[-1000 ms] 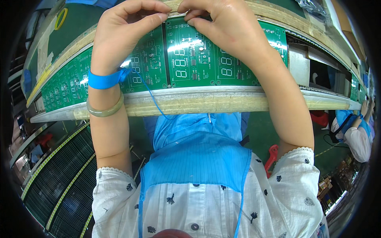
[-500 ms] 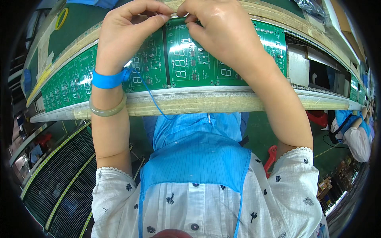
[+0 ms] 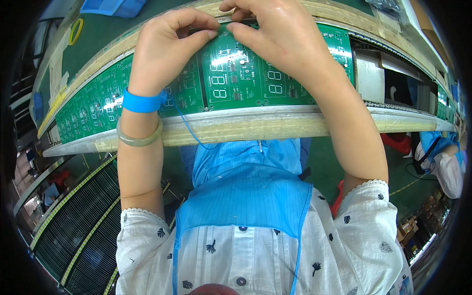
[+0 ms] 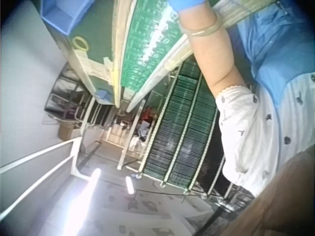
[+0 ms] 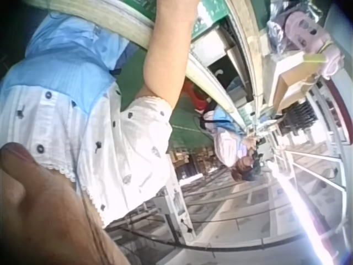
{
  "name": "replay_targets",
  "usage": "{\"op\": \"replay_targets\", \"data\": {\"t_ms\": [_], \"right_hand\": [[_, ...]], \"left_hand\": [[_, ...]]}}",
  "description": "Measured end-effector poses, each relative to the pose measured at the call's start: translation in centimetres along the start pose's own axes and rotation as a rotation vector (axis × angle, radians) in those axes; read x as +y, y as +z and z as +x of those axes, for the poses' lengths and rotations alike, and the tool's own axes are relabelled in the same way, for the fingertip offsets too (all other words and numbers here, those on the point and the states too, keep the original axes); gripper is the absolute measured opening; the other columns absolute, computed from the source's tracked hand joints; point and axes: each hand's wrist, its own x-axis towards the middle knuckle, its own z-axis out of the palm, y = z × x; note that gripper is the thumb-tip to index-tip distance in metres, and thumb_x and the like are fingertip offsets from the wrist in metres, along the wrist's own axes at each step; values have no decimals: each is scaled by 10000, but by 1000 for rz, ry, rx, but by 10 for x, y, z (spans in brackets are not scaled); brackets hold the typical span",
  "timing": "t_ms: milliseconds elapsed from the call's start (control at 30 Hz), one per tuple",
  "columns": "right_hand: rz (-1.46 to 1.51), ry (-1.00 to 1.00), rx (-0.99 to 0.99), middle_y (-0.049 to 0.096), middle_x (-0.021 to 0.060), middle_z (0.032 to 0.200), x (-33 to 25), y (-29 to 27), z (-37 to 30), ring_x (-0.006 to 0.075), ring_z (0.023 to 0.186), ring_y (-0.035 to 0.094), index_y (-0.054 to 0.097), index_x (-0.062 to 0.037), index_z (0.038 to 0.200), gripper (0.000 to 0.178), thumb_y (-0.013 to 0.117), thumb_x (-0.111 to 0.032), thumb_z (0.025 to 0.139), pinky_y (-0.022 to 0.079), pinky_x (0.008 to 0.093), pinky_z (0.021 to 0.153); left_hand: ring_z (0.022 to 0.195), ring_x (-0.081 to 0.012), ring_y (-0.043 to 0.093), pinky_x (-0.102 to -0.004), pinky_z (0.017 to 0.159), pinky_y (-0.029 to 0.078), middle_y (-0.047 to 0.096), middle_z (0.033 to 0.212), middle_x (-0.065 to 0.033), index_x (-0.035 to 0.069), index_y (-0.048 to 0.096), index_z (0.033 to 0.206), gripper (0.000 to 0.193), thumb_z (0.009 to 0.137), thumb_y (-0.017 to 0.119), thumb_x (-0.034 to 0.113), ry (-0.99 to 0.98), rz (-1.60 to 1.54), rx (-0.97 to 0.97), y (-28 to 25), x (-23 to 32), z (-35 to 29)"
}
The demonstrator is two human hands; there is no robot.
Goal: Assembling electronic components on a circuit board at a production line.
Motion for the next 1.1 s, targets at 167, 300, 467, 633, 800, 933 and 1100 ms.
{"op": "replay_targets", "data": {"t_ms": [167, 300, 467, 633, 800, 933, 1100], "right_hand": [[-13, -80, 7, 713, 79, 970, 5, -2, 1, 195, 945, 685, 701, -74, 1183, 329, 720, -139, 860, 540, 324, 835], [15, -64, 18, 720, 85, 957, 5, -2, 1, 209, 946, 682, 703, -67, 1167, 317, 723, -143, 860, 538, 324, 845], [-8, -99, 31, 732, 79, 959, 8, -2, 1, 212, 955, 676, 710, -67, 1153, 314, 736, -170, 858, 538, 323, 826], [16, -56, 19, 733, 73, 961, 7, -3, 0, 212, 948, 674, 713, -72, 1149, 314, 741, -186, 857, 528, 321, 786], [14, -73, 13, 731, 70, 943, 9, -3, 0, 211, 943, 671, 717, -69, 1135, 302, 740, -187, 858, 528, 334, 787], [19, -89, 11, 729, 70, 935, 9, -3, 2, 212, 937, 670, 717, -61, 1125, 294, 737, -178, 856, 531, 342, 803], [11, -107, 12, 727, 82, 935, 11, -1, 2, 222, 918, 677, 715, -55, 1119, 291, 730, -181, 857, 535, 346, 820]], "left_hand": [[858, -144, 697, -272, 791, 557, 733, 930, -79, -3, 747, 1002, 160, 842, 732, 10, -27, 143, -75, -3, 9, 2], [855, -148, 700, -276, 784, 558, 728, 930, -80, -8, 745, 994, 155, 841, 731, 9, -18, 170, -75, -2, 10, 2], [808, -279, 691, -373, 755, 551, 745, 865, -118, 48, 759, 931, 141, 807, 703, 84, 1, 104, -8, 1, 7, 1], [789, -242, 719, -334, 733, 562, 752, 886, -130, 32, 755, 955, 147, 824, 698, 66, -82, 52, -39, 0, 10, 1], [786, -224, 725, -320, 729, 565, 753, 891, -135, 23, 753, 965, 152, 827, 696, 55, -98, 43, -43, 2, 11, 1], [792, -250, 726, -335, 732, 568, 749, 883, -137, 29, 751, 953, 146, 821, 691, 46, -78, 67, -24, 3, 11, 0], [812, -291, 714, -368, 750, 567, 741, 865, -139, 37, 749, 925, 138, 807, 678, 29, 31, 140, 8, 4, 11, 0]]}}
